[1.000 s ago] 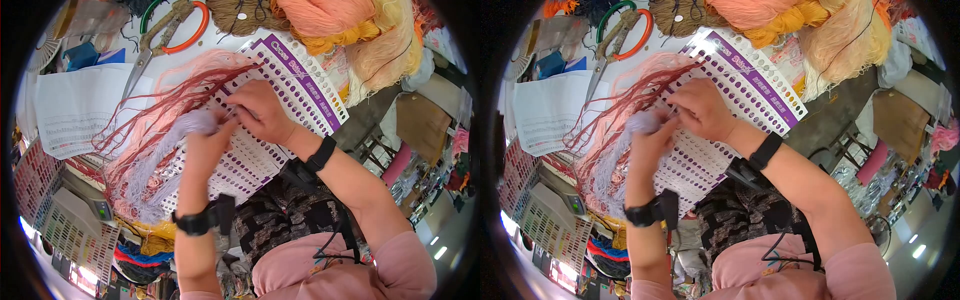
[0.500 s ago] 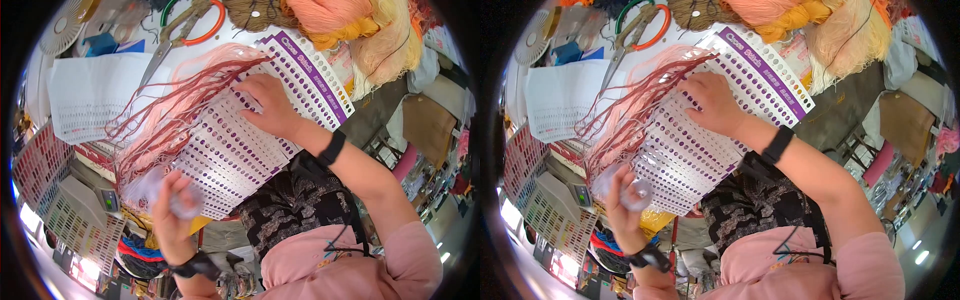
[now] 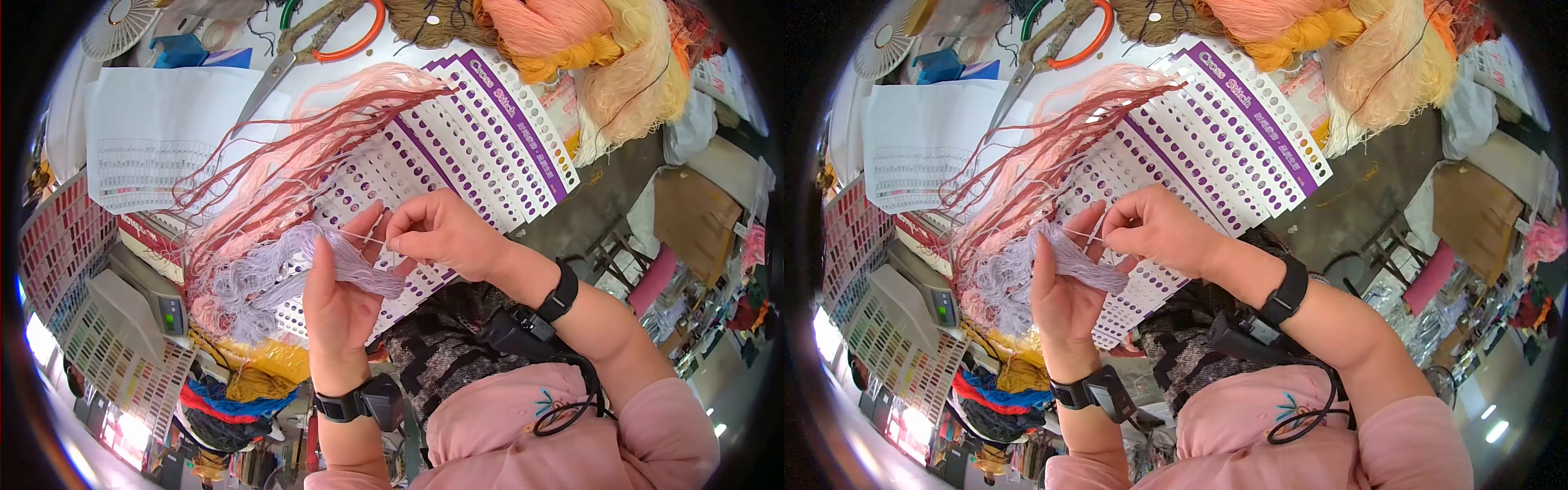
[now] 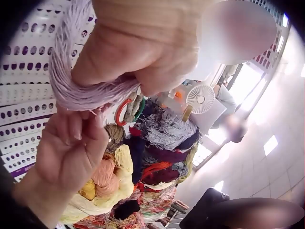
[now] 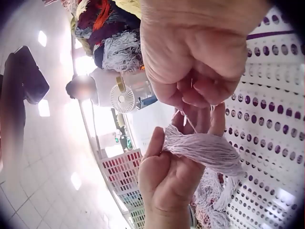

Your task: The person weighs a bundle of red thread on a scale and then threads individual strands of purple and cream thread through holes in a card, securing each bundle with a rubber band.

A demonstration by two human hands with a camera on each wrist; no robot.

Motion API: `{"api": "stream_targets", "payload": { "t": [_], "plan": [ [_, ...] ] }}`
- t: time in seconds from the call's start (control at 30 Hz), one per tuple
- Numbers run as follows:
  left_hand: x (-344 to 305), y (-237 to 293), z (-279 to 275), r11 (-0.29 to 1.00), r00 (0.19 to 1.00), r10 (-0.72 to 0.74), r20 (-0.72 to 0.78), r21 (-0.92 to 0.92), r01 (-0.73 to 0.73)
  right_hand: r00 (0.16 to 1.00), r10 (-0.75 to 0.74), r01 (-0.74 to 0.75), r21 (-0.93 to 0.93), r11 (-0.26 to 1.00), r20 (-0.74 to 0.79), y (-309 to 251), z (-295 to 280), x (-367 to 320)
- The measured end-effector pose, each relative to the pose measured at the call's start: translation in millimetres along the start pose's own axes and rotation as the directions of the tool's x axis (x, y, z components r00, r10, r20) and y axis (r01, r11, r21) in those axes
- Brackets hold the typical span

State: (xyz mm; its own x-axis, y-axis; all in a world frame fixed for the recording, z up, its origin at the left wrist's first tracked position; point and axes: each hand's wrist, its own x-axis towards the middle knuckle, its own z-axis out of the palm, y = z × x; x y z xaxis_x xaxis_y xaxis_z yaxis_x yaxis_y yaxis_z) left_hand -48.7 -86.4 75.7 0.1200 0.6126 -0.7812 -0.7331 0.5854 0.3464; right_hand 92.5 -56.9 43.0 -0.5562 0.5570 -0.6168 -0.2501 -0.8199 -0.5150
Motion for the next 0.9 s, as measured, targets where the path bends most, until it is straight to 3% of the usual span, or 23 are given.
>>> {"api": "stream_targets", "payload": {
  "t": [0.07, 0.1, 0.13, 0.17, 0.2, 0.23, 0.27, 0.3, 0.33, 0.37, 0.4, 0.43, 0.47, 0.5, 0.53, 0.57, 0.6, 0.63, 0.67, 0.73, 0.83, 0.9],
  "plan": [
    [0, -4, 2, 0.99, 0.997, 0.048, -0.059, 0.138, -0.039, 0.996, -0.083, 0.078, 0.113, 0.991, 0.043, 2, -7, 1],
    [-1, -4, -6, 0.996, 0.997, 0.063, -0.053, 0.068, -0.059, 0.99, -0.127, 0.115, 0.172, 0.978, 0.061, 2, -11, 0],
    [-3, -1, -25, 0.997, 0.996, 0.079, -0.049, -0.002, -0.079, 0.996, -0.073, 0.04, 0.452, 0.891, 0.056, -12, -11, -11],
    [-6, 6, -46, 0.992, 0.994, 0.096, -0.045, -0.072, -0.099, 0.998, -0.02, -0.033, 0.693, 0.72, 0.067, -29, -17, -28],
    [-11, 22, -72, 0.946, 0.975, 0.171, -0.144, -0.252, -0.203, 0.987, -0.136, 0.045, 0.676, 0.735, 0.083, -36, -39, -48],
    [-18, 45, -106, 0.859, 0.944, 0.218, -0.248, -0.41, -0.306, 0.927, -0.303, 0.057, 0.715, 0.696, 0.222, -52, -66, -67],
    [-30, 66, -151, 0.691, 0.946, 0.196, -0.26, -0.648, -0.321, 0.911, -0.413, 0.267, 0.748, 0.607, 0.01, -78, -97, -93],
    [-42, 79, -192, 0.704, 0.832, 0.243, -0.499, -0.499, -0.505, 0.837, -0.503, 0.486, 0.717, 0.5, -0.216, -104, -128, -119],
    [-54, 91, -233, 0.733, 0.657, 0.274, -0.702, -0.29, -0.615, 0.718, -0.559, 0.671, 0.629, 0.393, -0.416, -130, -159, -146],
    [-55, 95, -237, 0.724, 0.431, 0.284, -0.857, -0.103, -0.682, 0.635, -0.722, 0.752, 0.433, 0.497, -0.276, -145, -200, -166],
    [-55, 103, -215, 0.736, 0.499, 0.274, -0.822, -0.155, -0.659, 0.519, -0.846, 0.846, 0.216, 0.488, -0.121, -160, -240, -186],
    [-57, 103, -189, 0.745, 0.556, 0.257, -0.791, -0.204, -0.635, 0.517, -0.848, 0.856, 0.059, 0.513, -0.115, -177, -215, -192],
    [-50, 90, -180, 0.82, 0.897, 0.252, -0.364, -0.412, -0.398, 0.516, -0.85, 0.845, -0.094, 0.526, -0.11, -180, -187, -189],
    [-29, 74, -153, 0.89, 0.979, 0.178, -0.099, -0.408, -0.203, 0.449, -0.893, 0.463, -0.846, 0.266, -0.036, -151, -167, -150],
    [-8, 58, -126, 0.951, 0.981, 0.09, 0.174, -0.308, -0.032, 0.376, -0.926, -0.303, -0.939, -0.162, 0.038, -123, -146, -111],
    [19, 37, -76, 0.988, 0.989, 0.001, 0.145, -0.156, 0.021, 0.582, -0.784, 0.236, -0.877, 0.418, -0.217, -110, -106, -72],
    [37, 17, -29, 0.994, 1.0, -0.006, -0.011, 0.111, 0.007, 0.708, -0.657, 0.26, -0.77, 0.583, -0.258, -86, -101, -35],
    [53, 4, -2, 0.977, 0.999, -0.024, 0.04, 0.213, 0.015, 0.617, -0.782, 0.443, -0.783, 0.436, -0.086, -62, -97, -3],
    [67, -6, 17, 0.915, 0.999, 0.032, 0.002, 0.402, -0.03, 0.6, -0.799, 0.404, -0.849, 0.341, -0.035, -51, -85, 13],
    [88, -26, 36, 0.815, 0.991, 0.127, -0.035, 0.574, -0.084, 0.623, -0.782, 0.342, -0.899, 0.275, -0.002, -28, -83, 38],
    [111, -35, 38, 0.645, 0.972, 0.231, -0.048, 0.756, -0.116, 0.505, -0.855, 0.25, -0.968, 0.017, 0.115, -14, -86, 47],
    [115, -37, 36, 0.554, 0.957, 0.289, -0.009, 0.817, -0.159, 0.533, -0.841, 0.274, -0.96, 0.064, 0.096, -12, -94, 50]
  ]
}}
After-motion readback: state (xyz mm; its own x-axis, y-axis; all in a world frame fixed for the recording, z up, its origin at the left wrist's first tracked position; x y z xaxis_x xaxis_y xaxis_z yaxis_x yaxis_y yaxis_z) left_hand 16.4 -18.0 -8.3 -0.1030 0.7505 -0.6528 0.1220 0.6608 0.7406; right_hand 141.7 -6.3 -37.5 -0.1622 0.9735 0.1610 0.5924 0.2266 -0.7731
